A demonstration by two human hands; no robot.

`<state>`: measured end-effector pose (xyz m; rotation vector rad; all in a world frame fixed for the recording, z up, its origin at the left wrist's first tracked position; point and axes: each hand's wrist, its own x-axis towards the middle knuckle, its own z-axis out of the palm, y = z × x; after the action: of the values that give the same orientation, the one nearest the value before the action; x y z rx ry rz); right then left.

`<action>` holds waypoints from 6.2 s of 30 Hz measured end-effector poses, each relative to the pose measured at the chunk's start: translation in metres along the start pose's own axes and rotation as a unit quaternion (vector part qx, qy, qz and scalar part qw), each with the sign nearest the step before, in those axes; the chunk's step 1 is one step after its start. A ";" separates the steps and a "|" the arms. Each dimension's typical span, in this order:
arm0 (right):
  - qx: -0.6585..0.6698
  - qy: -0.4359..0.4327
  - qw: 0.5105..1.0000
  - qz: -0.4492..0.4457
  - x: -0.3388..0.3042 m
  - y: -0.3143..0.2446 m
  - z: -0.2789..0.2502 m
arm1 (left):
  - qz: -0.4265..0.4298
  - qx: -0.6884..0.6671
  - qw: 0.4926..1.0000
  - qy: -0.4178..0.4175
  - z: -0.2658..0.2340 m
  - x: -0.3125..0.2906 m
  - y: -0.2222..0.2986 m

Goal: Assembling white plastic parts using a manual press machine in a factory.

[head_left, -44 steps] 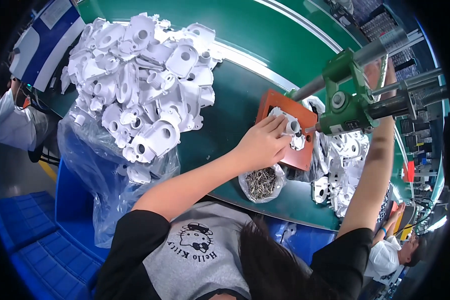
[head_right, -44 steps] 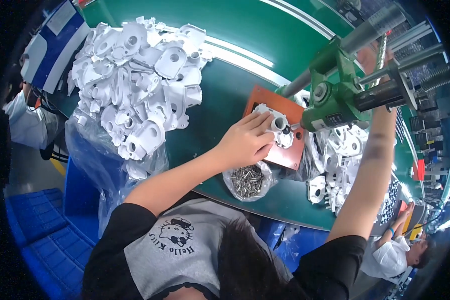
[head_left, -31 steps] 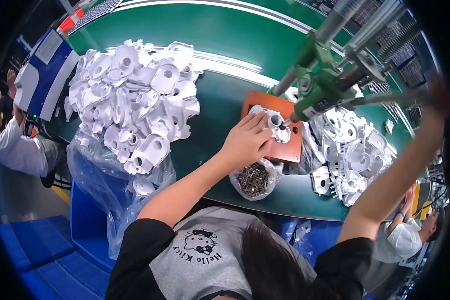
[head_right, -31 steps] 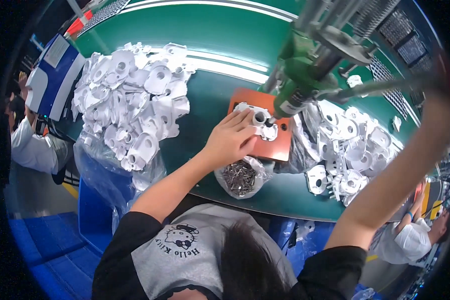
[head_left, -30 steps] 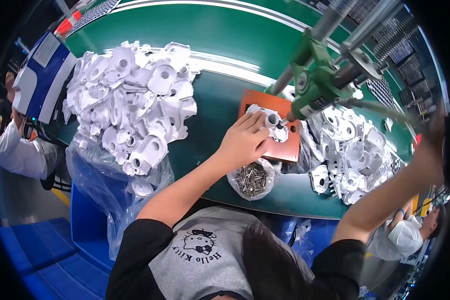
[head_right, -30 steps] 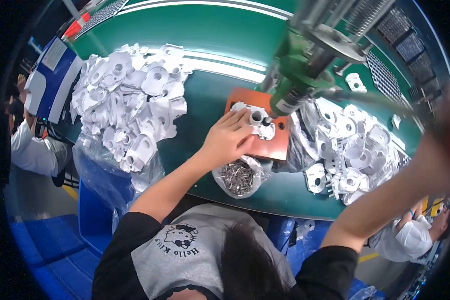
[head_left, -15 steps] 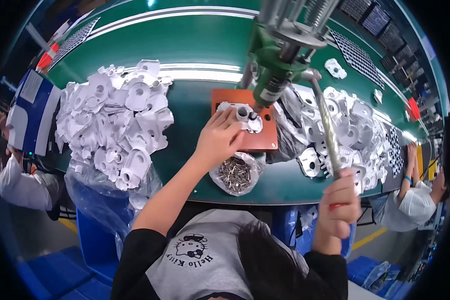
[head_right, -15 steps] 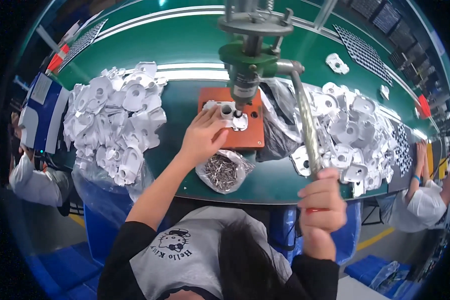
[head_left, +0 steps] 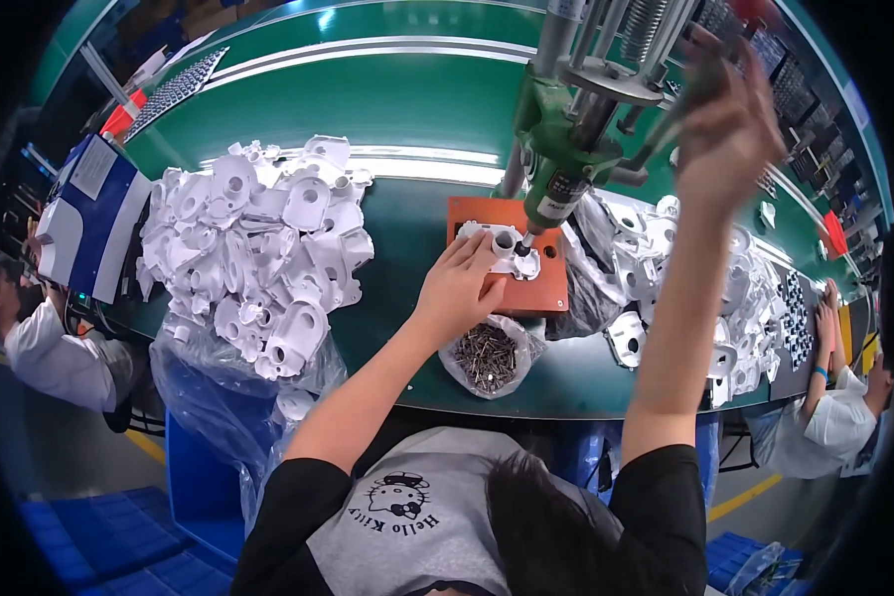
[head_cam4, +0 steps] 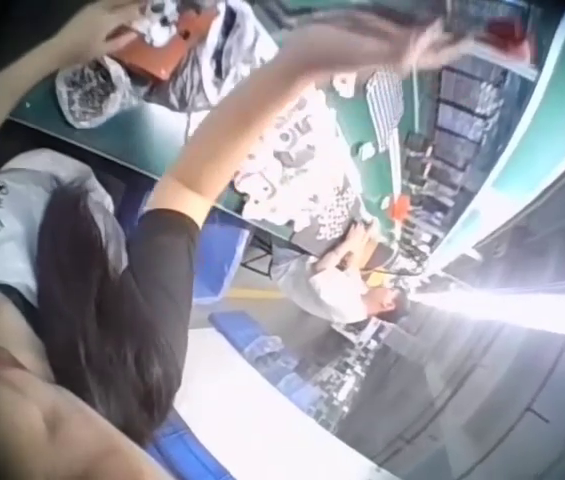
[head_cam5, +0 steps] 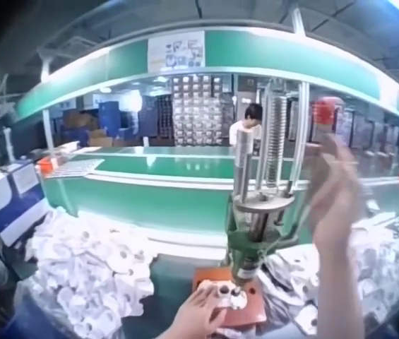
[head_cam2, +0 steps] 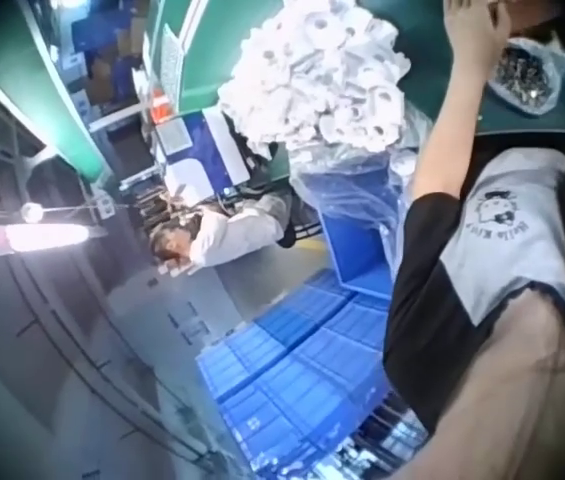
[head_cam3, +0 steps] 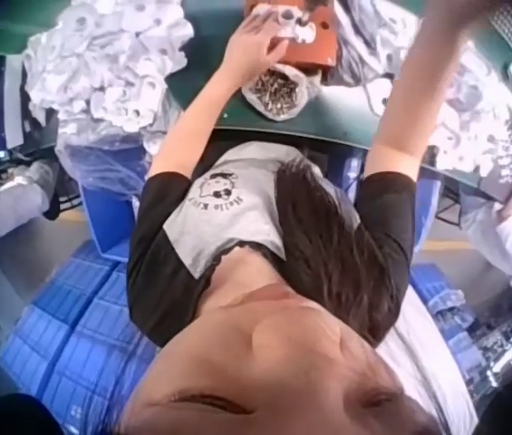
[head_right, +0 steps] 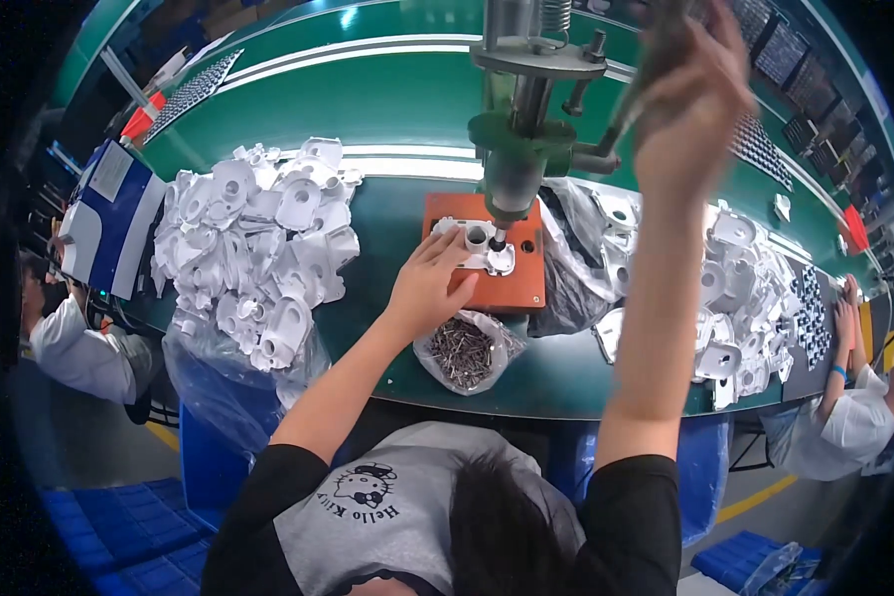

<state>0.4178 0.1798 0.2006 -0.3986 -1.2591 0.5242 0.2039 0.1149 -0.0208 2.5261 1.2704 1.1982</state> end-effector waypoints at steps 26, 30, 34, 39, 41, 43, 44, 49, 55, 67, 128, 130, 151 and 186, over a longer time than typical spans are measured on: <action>-0.703 -0.247 0.608 0.273 -0.125 0.106 -0.149 | -0.160 -0.044 0.973 -0.159 -0.058 0.071 -0.057; -0.679 -0.182 0.687 0.184 -0.124 0.106 -0.154 | -0.287 -0.034 0.954 -0.081 -0.043 0.099 -0.071; -0.555 -0.113 0.815 0.120 -0.123 0.099 -0.153 | -0.340 -0.076 0.935 -0.065 -0.006 0.113 -0.114; -0.380 -0.010 0.912 0.152 -0.129 0.072 -0.178 | -0.366 -0.104 0.922 0.070 0.013 0.136 -0.133; -0.312 0.025 0.932 0.183 -0.130 0.056 -0.175 | -0.287 -0.084 0.941 0.161 0.009 0.137 -0.143; -0.303 0.041 0.926 0.221 -0.137 0.040 -0.177 | -0.242 -0.112 0.955 0.131 -0.015 0.134 -0.150; -0.295 0.057 0.919 0.257 -0.141 0.033 -0.178 | -0.195 -0.141 0.965 0.101 -0.031 0.128 -0.153; -0.196 0.062 0.923 0.326 -0.168 -0.010 -0.157 | -0.292 0.161 0.932 -0.144 -0.176 0.055 -0.118; -0.168 -0.032 0.964 0.205 -0.192 0.000 -0.108 | -0.356 0.220 0.881 -0.219 -0.201 -0.017 -0.131; -0.160 -0.230 0.952 0.123 -0.201 -0.015 0.014 | -0.251 -0.496 0.830 0.057 -0.147 -0.003 -0.003; -0.605 -0.290 0.687 0.279 -0.154 0.123 -0.111 | 0.073 -0.025 0.994 -0.074 -0.008 0.017 -0.015; -0.603 -0.264 0.712 0.244 -0.154 0.119 -0.108 | 0.066 -0.029 0.995 -0.066 -0.011 0.015 -0.010; -0.397 -0.385 0.799 0.236 -0.160 0.094 -0.058 | 0.019 -0.036 0.998 -0.042 -0.005 0.007 -0.008; -0.433 -0.383 0.810 0.096 -0.272 0.003 0.021 | 0.017 -0.042 0.999 -0.021 0.003 0.002 -0.011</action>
<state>0.3382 0.0256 -0.0099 -1.1731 -2.2555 0.2321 0.1995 0.1246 -0.0260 2.5082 1.1473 1.1737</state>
